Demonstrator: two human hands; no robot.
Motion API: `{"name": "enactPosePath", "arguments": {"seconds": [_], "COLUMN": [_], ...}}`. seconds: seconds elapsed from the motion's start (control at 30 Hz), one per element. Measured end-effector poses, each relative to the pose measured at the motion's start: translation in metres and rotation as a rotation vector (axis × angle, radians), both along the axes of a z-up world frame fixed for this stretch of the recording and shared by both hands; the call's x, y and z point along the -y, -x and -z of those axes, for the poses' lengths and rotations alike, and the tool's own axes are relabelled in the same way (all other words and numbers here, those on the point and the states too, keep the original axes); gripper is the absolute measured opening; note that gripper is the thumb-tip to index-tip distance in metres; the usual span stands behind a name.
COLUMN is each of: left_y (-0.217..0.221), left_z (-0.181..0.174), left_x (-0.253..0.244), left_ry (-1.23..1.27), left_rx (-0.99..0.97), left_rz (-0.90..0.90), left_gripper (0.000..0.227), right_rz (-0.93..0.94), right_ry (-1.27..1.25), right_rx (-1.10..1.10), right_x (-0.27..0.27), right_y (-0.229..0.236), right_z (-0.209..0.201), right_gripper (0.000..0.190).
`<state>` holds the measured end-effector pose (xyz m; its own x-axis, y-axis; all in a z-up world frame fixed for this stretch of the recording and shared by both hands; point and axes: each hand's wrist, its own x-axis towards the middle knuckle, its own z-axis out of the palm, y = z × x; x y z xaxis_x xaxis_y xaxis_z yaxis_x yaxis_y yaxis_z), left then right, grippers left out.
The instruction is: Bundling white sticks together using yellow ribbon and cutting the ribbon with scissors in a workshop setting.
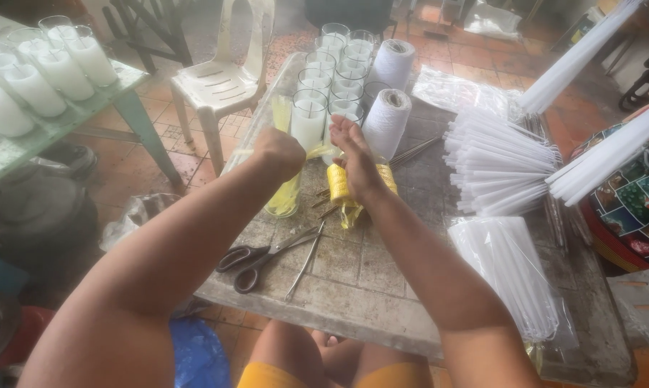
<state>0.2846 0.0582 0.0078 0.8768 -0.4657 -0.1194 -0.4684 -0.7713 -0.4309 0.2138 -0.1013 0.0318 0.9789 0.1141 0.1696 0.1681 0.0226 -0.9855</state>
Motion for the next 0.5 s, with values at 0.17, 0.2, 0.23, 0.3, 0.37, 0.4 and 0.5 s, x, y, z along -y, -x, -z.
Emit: {"name": "enactPosePath", "arguments": {"seconds": [0.17, 0.2, 0.23, 0.3, 0.37, 0.4, 0.5], "left_y": [-0.001, 0.003, 0.007, 0.011, 0.012, 0.010, 0.013], "left_z": [-0.014, -0.018, -0.022, -0.025, -0.024, -0.016, -0.008], "left_x": [-0.001, -0.003, -0.004, -0.007, -0.012, -0.014, -0.017], "left_ry": [0.296, 0.296, 0.143, -0.012, 0.150, 0.148, 0.122], "left_rx": [-0.165, -0.168, -0.143, -0.120, -0.150, -0.151, -0.130], "left_rz": [-0.252, -0.253, -0.152, -0.045, -0.086, -0.082, -0.095], "left_gripper": [0.014, 0.014, 0.015, 0.018, 0.024, 0.024, 0.030], "right_rz": [-0.034, -0.034, -0.018, 0.002, 0.026, 0.030, 0.106], "right_ry": [-0.013, -0.013, -0.014, -0.016, 0.023, 0.021, 0.090], "right_rx": [-0.037, -0.040, -0.036, -0.034, -0.059, -0.060, 0.014], "right_x": [-0.003, -0.003, -0.002, 0.001, 0.003, -0.001, -0.011], "right_y": [0.005, 0.007, 0.010, 0.017, 0.027, 0.031, 0.023], "right_z": [0.003, 0.005, 0.007, 0.008, 0.006, -0.001, -0.019], "right_gripper": [0.070, 0.070, 0.068, 0.067, 0.067, 0.067, 0.088]}}
